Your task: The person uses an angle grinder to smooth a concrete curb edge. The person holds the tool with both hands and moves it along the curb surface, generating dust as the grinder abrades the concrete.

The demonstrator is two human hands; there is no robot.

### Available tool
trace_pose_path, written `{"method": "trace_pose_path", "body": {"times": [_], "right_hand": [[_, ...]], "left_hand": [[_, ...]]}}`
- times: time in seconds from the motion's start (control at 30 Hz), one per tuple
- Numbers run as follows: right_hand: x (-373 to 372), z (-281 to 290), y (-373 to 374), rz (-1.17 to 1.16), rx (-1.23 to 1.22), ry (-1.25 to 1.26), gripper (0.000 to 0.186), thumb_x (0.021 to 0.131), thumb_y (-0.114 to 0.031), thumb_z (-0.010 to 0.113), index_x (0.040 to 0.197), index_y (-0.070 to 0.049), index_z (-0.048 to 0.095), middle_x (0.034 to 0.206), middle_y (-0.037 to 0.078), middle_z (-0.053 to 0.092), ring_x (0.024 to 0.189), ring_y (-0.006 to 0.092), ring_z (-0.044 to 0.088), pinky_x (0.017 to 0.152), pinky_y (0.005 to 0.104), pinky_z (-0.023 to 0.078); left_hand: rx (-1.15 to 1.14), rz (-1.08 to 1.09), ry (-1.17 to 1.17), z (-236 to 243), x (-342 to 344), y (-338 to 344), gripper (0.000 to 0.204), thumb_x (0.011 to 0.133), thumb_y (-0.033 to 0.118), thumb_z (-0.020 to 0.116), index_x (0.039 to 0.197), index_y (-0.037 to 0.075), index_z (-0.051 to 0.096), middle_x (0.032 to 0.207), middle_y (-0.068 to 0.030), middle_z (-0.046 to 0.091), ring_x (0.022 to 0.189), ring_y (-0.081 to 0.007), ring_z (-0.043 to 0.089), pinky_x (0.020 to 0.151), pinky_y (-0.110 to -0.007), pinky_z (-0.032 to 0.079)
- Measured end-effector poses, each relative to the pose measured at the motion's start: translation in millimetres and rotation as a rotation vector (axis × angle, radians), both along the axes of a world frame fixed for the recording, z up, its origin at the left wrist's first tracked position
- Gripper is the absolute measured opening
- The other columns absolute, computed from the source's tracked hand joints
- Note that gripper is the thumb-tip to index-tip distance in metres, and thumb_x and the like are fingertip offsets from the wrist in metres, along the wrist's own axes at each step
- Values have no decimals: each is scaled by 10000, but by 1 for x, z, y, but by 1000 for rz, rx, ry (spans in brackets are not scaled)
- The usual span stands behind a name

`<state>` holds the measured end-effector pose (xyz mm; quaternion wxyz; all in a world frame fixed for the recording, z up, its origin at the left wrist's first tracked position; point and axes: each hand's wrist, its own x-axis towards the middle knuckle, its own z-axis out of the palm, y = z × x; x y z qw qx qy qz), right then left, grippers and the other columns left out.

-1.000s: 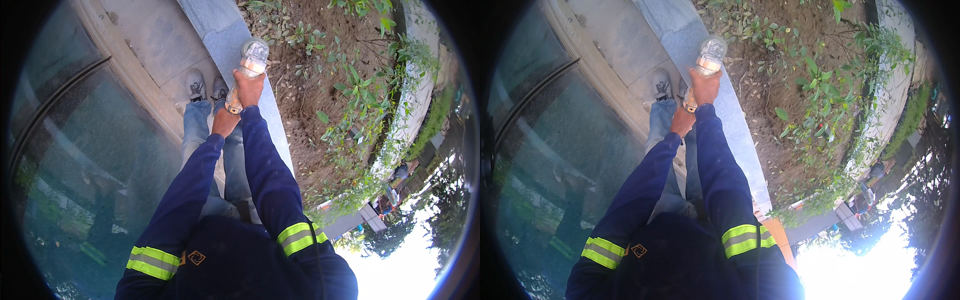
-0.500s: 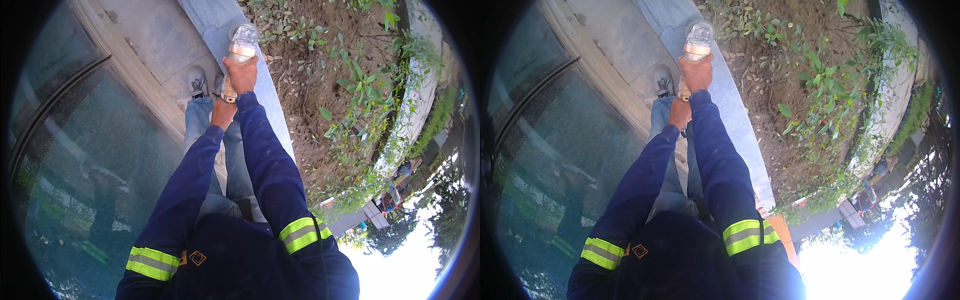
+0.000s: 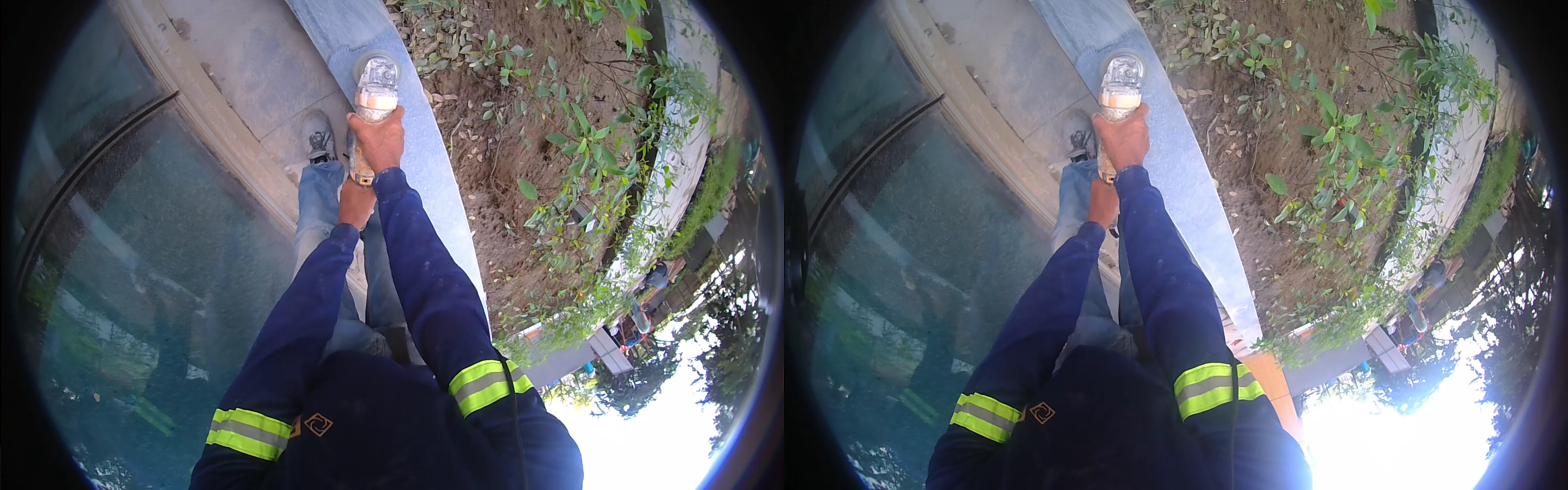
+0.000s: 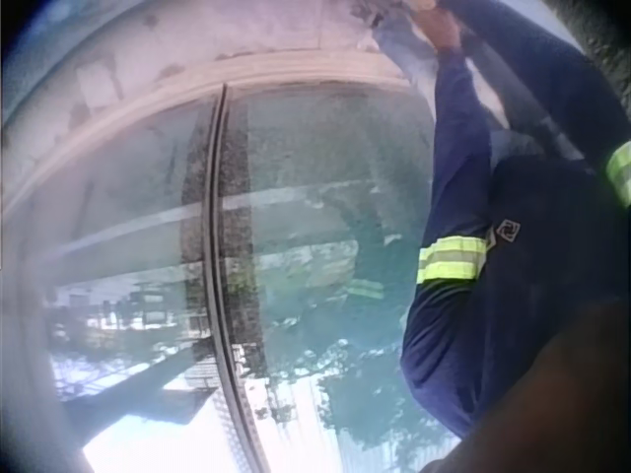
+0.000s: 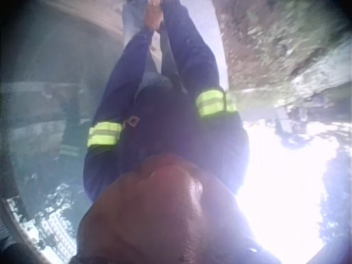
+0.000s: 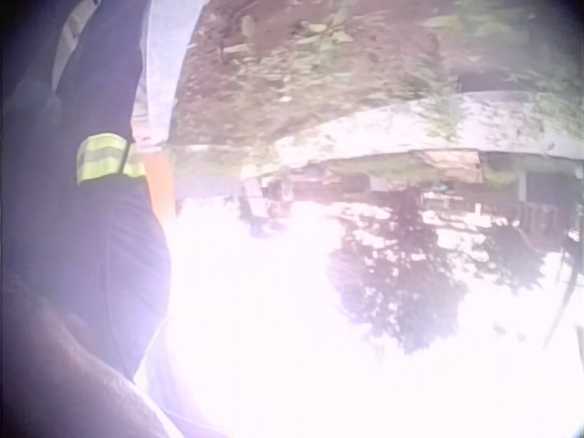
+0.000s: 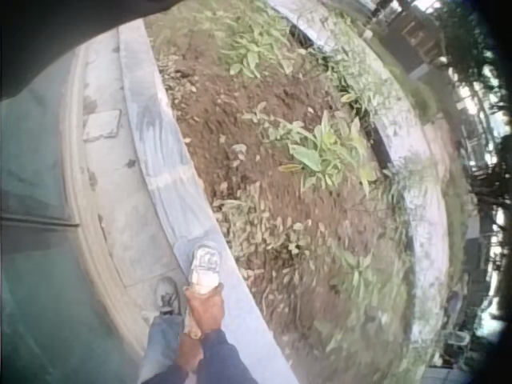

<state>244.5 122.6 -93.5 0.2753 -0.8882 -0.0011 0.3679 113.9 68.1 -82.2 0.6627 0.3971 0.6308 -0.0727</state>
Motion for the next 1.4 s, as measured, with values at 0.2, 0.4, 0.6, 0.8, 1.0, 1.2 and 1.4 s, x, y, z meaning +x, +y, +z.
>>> {"method": "trace_pose_path", "body": {"times": [0.2,0.4,0.6,0.8,1.0,1.2,1.4], "right_hand": [[33,-8,-1,-140,60,-104,820,717,-376,921,1264,87,521,1121,286,728,1040,415,740,933,480,570],[15,-9,-43,-225,106,-136,801,734,-386,899,1277,63,518,1139,299,731,1067,465,732,961,505,558],[-7,-3,-25,-85,69,-48,823,727,-401,898,1280,62,502,1093,301,738,1027,477,736,927,517,567],[33,-9,-5,-161,120,-80,820,718,-403,891,1269,66,506,1116,319,728,1054,486,727,952,523,559],[20,-17,-40,-274,150,-113,819,728,-396,904,1281,66,516,1132,289,736,1065,451,737,970,504,557],[-30,-5,-50,-125,38,-41,796,725,-430,914,1236,29,512,1062,290,745,1004,481,741,907,530,572],[-18,0,-13,-46,-15,-8,855,721,-479,905,1268,40,502,1089,300,738,1029,463,741,917,504,572]], "left_hand": [[-38,-214,32,-3,28,25,339,862,283,793,996,-25,746,818,-179,748,732,-346,732,663,-443,560],[-36,-337,89,-2,12,-3,386,838,254,780,1116,-12,753,1059,-294,758,1075,-475,712,885,-515,571],[-103,-120,107,-27,-20,-26,359,869,254,773,1095,-24,745,1007,-282,769,1029,-475,728,823,-485,570],[-4,-236,5,-8,26,23,341,861,258,760,1030,-37,746,955,-274,765,964,-475,731,793,-499,562],[12,-372,74,-7,14,3,371,835,257,756,1071,-30,751,1025,-295,756,1035,-477,720,871,-523,563],[36,-154,120,13,-22,-27,269,854,122,713,1053,-59,709,857,-223,758,775,-349,769,690,-450,574],[27,-36,22,-14,-28,-16,234,852,113,693,1009,-60,692,715,-160,696,558,-243,701,486,-418,489]]}}
